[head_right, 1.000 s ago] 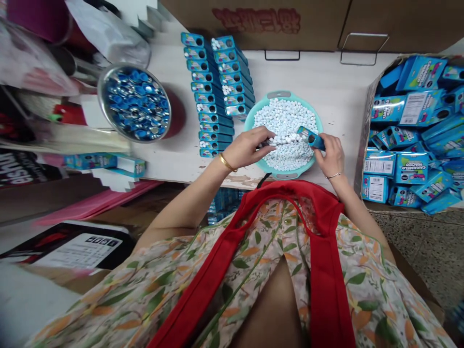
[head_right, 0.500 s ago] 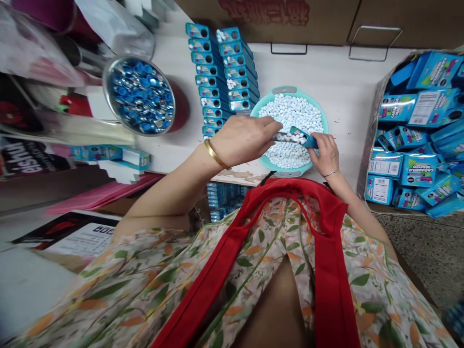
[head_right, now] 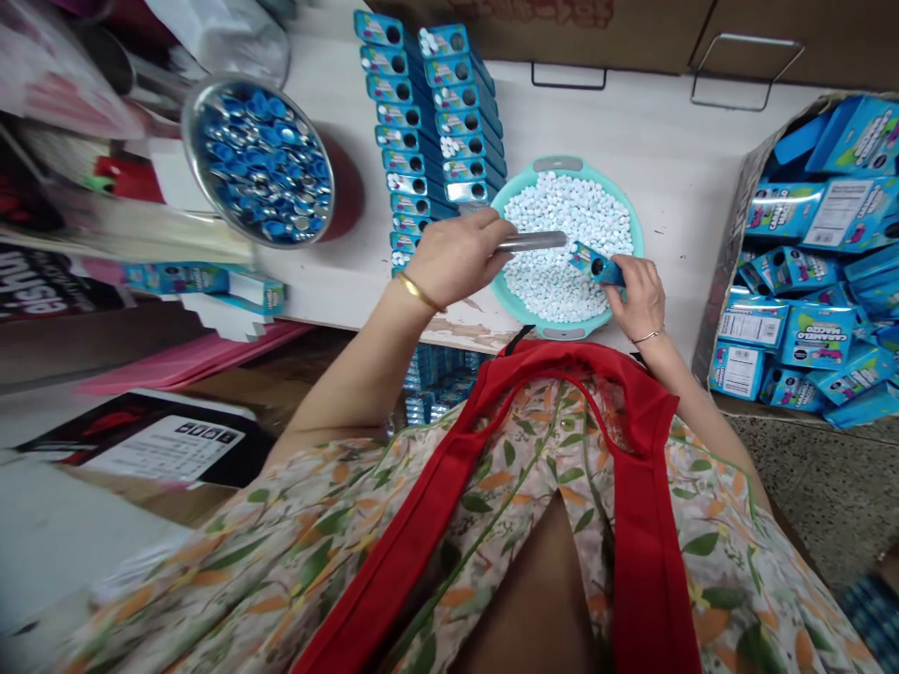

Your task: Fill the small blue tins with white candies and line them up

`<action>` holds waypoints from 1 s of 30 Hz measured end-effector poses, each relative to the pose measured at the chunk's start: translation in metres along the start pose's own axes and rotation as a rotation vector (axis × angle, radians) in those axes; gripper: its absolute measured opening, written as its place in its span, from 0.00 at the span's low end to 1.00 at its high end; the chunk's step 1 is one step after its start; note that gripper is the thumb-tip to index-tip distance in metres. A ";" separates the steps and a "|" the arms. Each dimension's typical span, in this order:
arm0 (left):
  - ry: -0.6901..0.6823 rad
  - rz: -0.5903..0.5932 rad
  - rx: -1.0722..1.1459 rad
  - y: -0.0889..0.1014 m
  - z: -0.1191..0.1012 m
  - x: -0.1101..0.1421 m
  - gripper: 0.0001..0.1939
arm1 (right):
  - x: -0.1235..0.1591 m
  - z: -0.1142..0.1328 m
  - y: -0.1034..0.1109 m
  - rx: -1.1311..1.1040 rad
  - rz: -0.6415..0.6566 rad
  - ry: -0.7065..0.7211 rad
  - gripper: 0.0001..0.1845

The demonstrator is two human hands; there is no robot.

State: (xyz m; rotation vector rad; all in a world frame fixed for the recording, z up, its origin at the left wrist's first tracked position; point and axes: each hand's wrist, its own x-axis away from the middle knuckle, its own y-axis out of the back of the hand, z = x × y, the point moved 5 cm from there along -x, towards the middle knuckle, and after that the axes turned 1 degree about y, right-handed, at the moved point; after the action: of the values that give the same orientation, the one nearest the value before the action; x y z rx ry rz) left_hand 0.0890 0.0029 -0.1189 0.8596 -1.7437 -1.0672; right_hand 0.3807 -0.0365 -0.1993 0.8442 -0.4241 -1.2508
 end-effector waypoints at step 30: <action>-0.300 0.031 0.240 0.008 -0.029 0.001 0.16 | -0.003 0.007 0.004 0.056 -0.003 -0.023 0.24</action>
State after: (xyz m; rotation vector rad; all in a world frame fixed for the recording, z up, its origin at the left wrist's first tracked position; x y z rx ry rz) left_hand 0.1151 -0.0032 -0.1042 0.8468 -2.1632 -1.0203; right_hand 0.3777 -0.0360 -0.1909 0.8790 -0.4787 -1.2575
